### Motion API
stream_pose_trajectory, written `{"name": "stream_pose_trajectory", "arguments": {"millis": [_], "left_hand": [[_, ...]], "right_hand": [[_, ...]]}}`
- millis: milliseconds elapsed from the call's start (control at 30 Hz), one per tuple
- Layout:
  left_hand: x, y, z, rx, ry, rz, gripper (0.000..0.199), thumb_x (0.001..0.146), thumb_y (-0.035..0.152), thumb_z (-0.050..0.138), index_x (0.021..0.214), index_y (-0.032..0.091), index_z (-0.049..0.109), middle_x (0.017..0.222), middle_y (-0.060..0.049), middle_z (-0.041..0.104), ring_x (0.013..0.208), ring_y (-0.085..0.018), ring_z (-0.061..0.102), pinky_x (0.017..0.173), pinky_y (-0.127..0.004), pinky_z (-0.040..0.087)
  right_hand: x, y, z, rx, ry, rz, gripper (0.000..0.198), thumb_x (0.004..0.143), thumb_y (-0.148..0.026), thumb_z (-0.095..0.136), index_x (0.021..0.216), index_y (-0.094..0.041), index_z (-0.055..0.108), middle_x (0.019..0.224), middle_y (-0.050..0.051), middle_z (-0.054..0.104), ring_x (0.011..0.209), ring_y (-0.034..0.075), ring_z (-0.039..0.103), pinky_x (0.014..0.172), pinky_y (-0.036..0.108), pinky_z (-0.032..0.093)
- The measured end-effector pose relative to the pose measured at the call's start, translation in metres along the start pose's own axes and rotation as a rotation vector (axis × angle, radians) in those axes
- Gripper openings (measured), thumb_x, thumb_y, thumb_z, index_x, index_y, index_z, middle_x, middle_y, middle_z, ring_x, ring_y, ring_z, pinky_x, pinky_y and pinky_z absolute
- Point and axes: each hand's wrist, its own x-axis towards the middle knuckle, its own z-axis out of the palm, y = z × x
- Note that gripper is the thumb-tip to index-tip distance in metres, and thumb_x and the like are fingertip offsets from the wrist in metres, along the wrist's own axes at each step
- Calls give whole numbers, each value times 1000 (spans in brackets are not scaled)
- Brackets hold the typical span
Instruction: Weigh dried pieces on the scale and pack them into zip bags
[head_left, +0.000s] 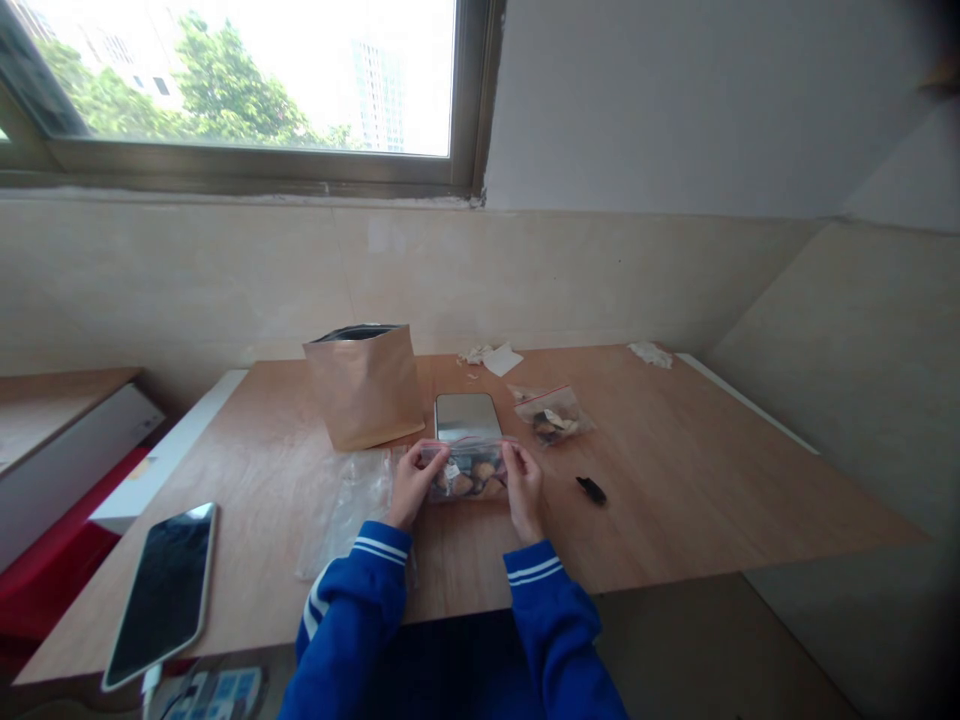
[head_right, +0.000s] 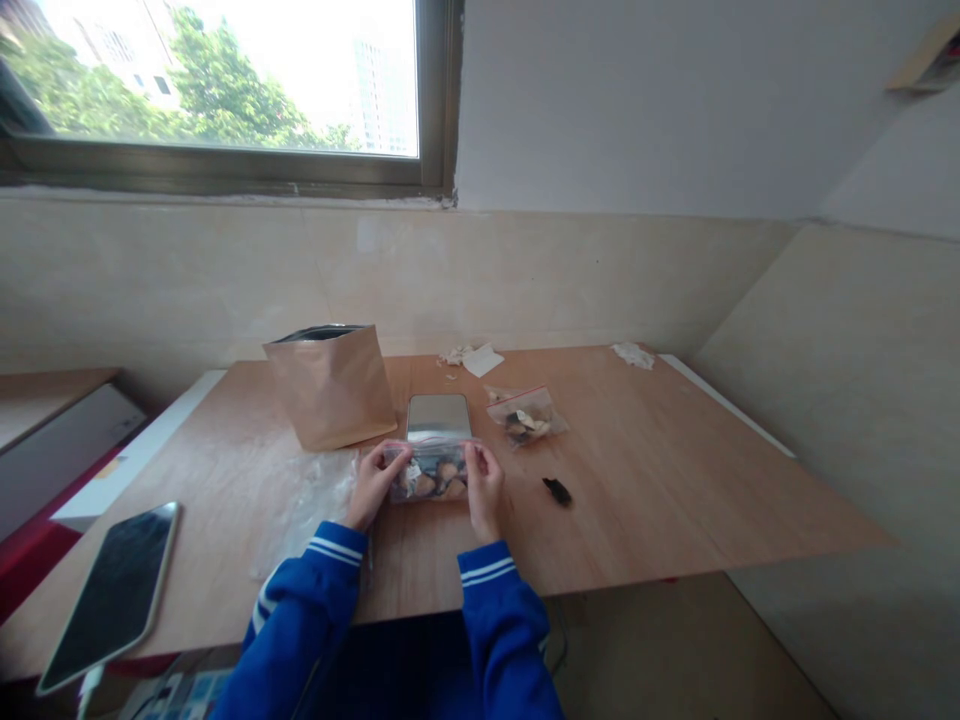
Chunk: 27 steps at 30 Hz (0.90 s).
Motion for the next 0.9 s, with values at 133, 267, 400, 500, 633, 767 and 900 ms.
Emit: {"name": "stream_pose_trajectory", "arguments": {"millis": [133,267,400,500,633,767,900], "left_hand": [[0,0,0,-21,-16,-29,35,75,47,70,90,16,69,85,-5,71,80,-19,65,72,-27,48],[1,1,0,-29,20,-12,32,75,45,70,88,16,70,85,-5,72,80,-19,65,73,-28,48],[1,3,-1,-10,34,-1,30,75,45,71,85,16,71,83,-5,71,79,-19,64,72,-27,47],[1,4,-1,-4,32,-4,30,74,45,71,84,16,71,80,-4,71,77,-18,63,70,-26,46],[1,5,-1,-10,46,-13,30,72,44,73,82,16,72,78,-4,70,74,-17,62,68,-25,46],[1,5,-2,-19,43,-8,29,72,43,73,80,16,72,80,-4,70,77,-17,62,70,-24,46],[1,5,-2,-20,41,-19,29,72,43,73,80,16,71,78,-3,69,76,-17,62,69,-24,45]], "right_hand": [[-2,-3,2,33,-35,28,42,77,-54,64,88,-14,69,83,9,73,72,20,67,56,27,52],[-4,-5,5,69,-111,54,38,74,-51,69,87,-15,68,89,10,73,83,25,69,66,32,56],[-5,-7,5,66,-87,40,38,73,-51,69,87,-16,67,88,9,73,84,25,69,72,35,56],[-5,-6,5,58,-89,10,37,74,-51,69,86,-16,67,86,8,73,82,24,68,73,35,56],[-4,-3,4,67,-88,0,35,73,-50,70,85,-17,68,85,7,73,82,23,68,76,35,55],[-3,0,4,70,-93,-2,34,73,-48,72,86,-17,69,87,6,73,84,23,68,79,35,54],[-3,0,3,60,-106,-1,34,75,-49,71,86,-17,70,87,6,73,85,23,67,80,35,54]]}}
